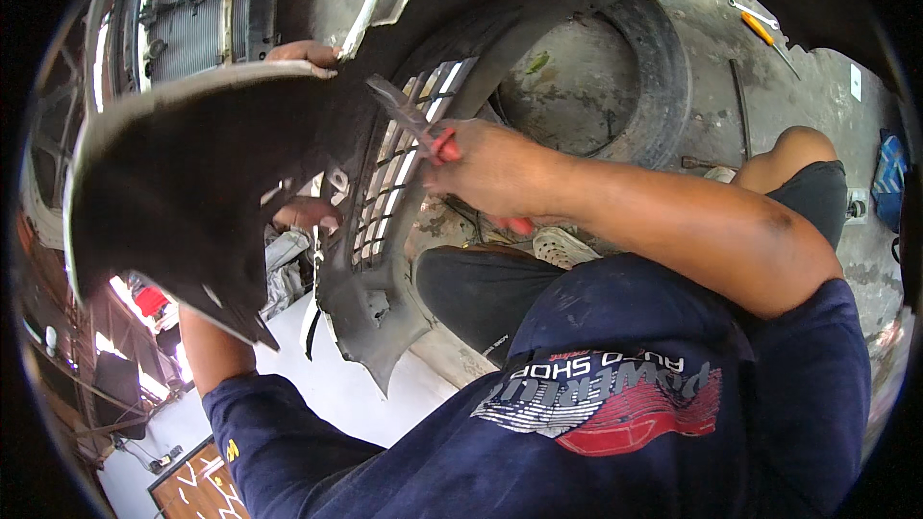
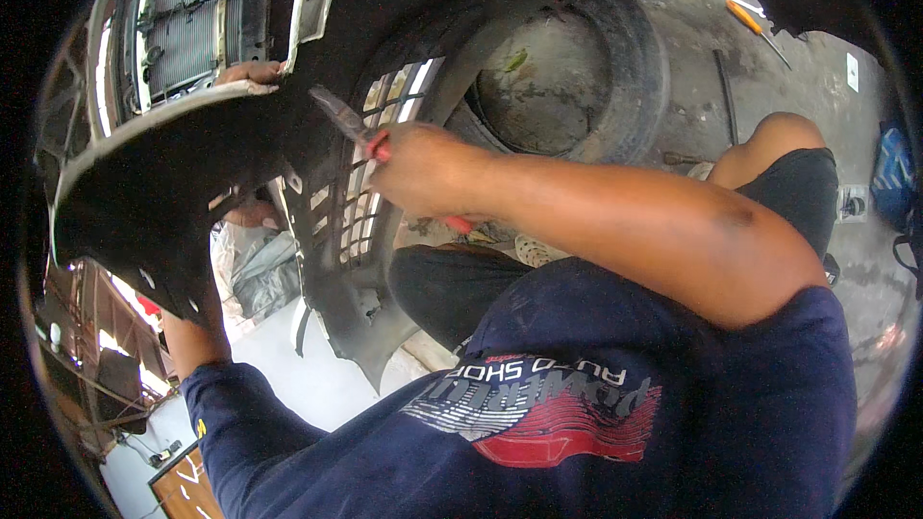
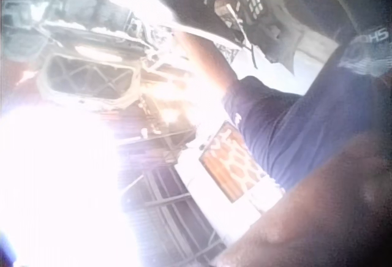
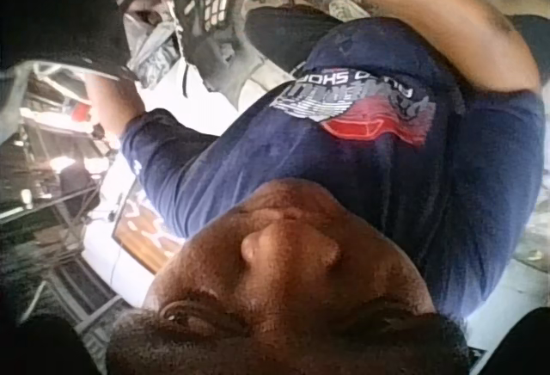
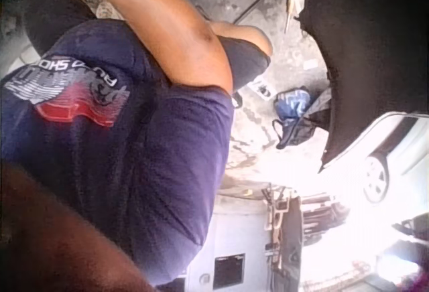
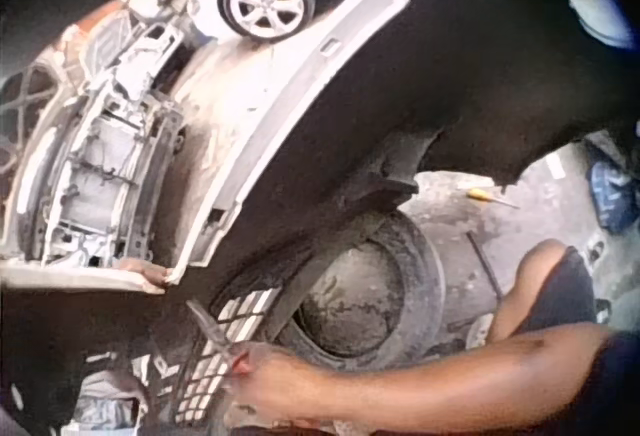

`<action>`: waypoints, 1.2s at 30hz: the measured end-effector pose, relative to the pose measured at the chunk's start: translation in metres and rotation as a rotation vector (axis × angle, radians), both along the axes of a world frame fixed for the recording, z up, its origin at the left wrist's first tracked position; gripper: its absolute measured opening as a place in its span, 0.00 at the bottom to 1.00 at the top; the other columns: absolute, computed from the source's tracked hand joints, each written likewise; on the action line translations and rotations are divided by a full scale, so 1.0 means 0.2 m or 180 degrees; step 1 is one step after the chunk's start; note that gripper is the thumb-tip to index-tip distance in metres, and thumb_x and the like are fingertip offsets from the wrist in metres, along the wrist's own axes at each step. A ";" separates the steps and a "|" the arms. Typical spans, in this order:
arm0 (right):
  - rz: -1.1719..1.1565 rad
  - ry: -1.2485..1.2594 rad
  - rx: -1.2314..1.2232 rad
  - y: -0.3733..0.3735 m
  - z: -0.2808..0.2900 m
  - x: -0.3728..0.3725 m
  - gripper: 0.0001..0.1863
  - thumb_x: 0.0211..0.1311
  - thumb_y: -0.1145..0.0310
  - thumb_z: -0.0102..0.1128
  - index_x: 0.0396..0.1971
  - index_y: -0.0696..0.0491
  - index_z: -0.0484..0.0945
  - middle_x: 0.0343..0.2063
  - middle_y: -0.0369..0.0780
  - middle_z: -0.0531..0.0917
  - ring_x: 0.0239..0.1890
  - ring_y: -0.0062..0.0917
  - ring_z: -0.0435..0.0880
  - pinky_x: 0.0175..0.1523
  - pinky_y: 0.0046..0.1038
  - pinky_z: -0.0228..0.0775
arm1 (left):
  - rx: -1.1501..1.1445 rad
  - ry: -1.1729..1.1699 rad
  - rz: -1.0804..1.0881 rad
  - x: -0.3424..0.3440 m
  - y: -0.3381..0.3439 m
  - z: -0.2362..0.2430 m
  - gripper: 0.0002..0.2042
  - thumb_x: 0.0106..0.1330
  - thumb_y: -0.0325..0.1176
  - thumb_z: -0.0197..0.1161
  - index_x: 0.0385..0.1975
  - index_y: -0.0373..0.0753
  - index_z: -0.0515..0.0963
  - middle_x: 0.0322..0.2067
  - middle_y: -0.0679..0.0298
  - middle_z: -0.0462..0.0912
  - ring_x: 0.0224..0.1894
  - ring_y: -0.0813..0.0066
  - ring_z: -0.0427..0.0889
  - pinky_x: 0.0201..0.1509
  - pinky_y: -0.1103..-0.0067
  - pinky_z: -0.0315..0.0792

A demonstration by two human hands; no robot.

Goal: The person repairs a white car bumper by cutting and removing damaged plastic pieces using pliers while sitting in a garage environment.

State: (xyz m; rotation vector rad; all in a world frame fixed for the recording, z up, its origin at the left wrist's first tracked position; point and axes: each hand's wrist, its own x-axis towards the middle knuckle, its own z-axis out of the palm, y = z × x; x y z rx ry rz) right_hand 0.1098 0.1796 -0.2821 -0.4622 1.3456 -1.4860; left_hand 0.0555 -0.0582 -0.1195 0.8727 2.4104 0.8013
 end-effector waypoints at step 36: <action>0.0619 -0.0593 -0.0013 0.35 0.45 -0.41 0.12 0.69 0.66 0.63 0.41 0.62 0.82 0.28 0.41 0.83 0.28 0.27 0.85 0.32 0.30 0.81 | -0.0231 -0.0410 0.0707 0.15 0.13 0.13 0.51 0.30 0.32 0.91 0.65 0.39 0.75 0.69 0.55 0.72 0.69 0.62 0.72 0.75 0.66 0.66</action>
